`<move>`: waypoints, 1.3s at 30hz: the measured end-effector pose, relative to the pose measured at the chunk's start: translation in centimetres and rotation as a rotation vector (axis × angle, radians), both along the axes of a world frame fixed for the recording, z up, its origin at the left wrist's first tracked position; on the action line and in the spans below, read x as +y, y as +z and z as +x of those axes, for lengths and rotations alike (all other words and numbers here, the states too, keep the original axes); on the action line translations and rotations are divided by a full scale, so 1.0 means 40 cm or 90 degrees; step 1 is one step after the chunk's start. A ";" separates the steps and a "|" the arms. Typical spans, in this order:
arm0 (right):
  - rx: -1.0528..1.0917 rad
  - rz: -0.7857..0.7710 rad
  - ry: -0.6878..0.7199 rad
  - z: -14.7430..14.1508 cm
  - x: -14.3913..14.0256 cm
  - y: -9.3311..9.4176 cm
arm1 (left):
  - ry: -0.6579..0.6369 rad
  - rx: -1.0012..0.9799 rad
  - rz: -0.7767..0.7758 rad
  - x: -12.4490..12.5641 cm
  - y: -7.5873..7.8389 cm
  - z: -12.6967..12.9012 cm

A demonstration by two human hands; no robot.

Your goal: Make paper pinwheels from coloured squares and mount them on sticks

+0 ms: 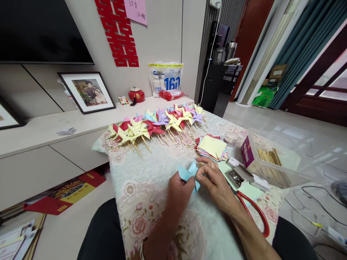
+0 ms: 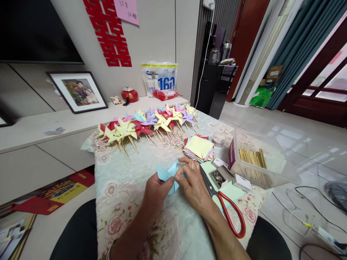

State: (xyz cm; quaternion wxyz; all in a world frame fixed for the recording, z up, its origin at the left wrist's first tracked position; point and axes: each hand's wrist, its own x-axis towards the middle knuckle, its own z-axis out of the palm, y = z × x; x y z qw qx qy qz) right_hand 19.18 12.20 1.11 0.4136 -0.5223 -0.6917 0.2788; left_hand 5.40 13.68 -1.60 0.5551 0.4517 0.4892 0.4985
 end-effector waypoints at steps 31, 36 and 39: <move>-0.066 0.079 -0.067 -0.022 -0.007 -0.013 | 0.010 0.001 -0.012 -0.006 0.009 0.003; -0.054 0.048 -0.070 -0.022 -0.008 -0.016 | 0.021 -0.022 -0.032 -0.007 0.004 0.004; -0.020 -0.004 -0.062 -0.024 -0.009 -0.017 | 0.022 -0.020 -0.038 -0.005 0.000 0.003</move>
